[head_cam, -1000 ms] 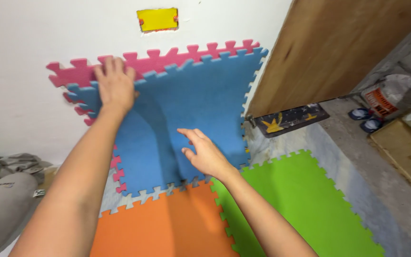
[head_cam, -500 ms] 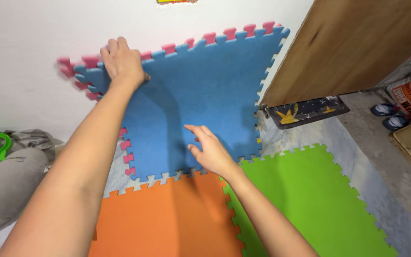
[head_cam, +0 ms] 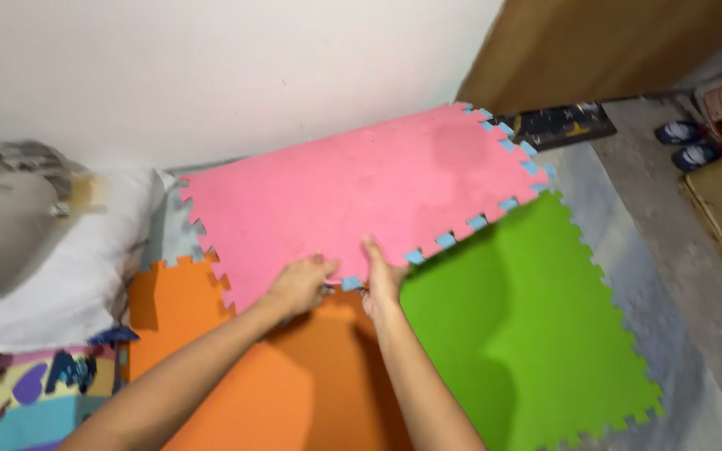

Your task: The person assembles interlocking foam floor mats by connecting orange, green, pink, and blue tiles on the floor. They then move a large water bottle and a plastic container onto the newly laid mats.

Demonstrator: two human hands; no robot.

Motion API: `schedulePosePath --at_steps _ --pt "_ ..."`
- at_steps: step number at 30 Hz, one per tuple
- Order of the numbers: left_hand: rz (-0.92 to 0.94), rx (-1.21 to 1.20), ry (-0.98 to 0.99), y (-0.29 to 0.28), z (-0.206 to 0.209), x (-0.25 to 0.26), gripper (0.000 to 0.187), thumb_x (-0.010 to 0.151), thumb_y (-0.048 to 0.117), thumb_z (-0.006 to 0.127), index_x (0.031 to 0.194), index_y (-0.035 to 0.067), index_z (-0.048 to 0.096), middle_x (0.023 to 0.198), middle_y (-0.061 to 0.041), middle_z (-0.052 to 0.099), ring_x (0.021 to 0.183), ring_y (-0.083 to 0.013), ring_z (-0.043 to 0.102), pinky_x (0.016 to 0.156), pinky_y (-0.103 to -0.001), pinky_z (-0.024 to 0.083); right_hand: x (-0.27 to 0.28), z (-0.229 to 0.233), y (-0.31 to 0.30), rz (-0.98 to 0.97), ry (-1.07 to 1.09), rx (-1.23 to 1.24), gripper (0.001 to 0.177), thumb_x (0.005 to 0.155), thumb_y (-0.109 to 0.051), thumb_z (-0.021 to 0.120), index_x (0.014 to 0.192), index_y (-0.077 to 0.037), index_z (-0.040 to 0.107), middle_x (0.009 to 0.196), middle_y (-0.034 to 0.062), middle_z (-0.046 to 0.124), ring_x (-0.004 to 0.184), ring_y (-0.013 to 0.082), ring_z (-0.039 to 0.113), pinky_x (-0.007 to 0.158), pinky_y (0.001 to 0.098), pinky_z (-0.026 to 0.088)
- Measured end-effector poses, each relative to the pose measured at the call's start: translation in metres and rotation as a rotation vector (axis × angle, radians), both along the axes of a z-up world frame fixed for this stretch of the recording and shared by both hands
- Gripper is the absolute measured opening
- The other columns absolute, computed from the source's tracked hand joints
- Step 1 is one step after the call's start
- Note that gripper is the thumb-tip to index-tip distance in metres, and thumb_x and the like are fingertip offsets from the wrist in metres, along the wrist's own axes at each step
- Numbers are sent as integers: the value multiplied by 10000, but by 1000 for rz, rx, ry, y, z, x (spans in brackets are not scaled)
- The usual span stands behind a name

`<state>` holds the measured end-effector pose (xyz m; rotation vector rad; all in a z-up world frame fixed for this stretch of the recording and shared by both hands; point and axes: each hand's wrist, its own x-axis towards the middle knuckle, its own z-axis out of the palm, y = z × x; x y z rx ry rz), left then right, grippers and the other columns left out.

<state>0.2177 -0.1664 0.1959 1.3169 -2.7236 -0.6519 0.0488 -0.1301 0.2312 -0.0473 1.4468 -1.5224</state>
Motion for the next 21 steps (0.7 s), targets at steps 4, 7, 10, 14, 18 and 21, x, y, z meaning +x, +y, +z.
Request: schedulePosePath --at_steps 4,7,10,14,18,21 --pt "-21 95 -96 89 3 -45 534 836 337 765 1286 169 530 1294 -226 597 1052 -388 662 819 -522 558 -47 -83 68 -208 17 -110 657 755 62 757 1365 -44 540 1309 105 658 1168 250 646 978 402 551" --pt "-41 160 -89 146 10 -73 685 798 490 782 1331 166 498 1487 -230 441 1212 -388 574 949 -498 511 -88 -112 116 -194 261 -108 669 756 100 730 1373 -44 515 1317 109 644 1172 266 636 993 378 520" --pt "71 255 -19 203 9 -92 787 838 625 695 1469 249 412 1604 -154 325 1407 -374 394 1081 -544 378 -137 -102 164 -118 634 -34 630 740 106 746 1326 -14 546 1237 121 678 1096 266 660 974 364 508" --pt "430 400 168 232 -12 -123 798 910 697 530 1604 392 284 1719 -117 113 1509 -404 195 1131 -625 288 -185 -59 213 54 971 76 469 770 -5 755 1229 -12 654 1062 170 762 962 320 734 889 392 551" --pt "321 689 710 242 4 -151 785 1044 699 444 1685 358 148 1693 -136 303 1501 -451 214 1166 -643 289 -191 -12 240 97 1170 86 519 769 -69 749 1282 -65 670 1074 200 749 987 368 720 893 430 544" --pt "362 1056 737 261 74 -174 798 971 664 380 1659 457 32 1703 -13 286 1460 -439 182 1033 -722 349 -183 36 253 87 1274 -96 564 787 -77 727 1345 -67 646 1128 214 735 1024 373 722 901 435 547"
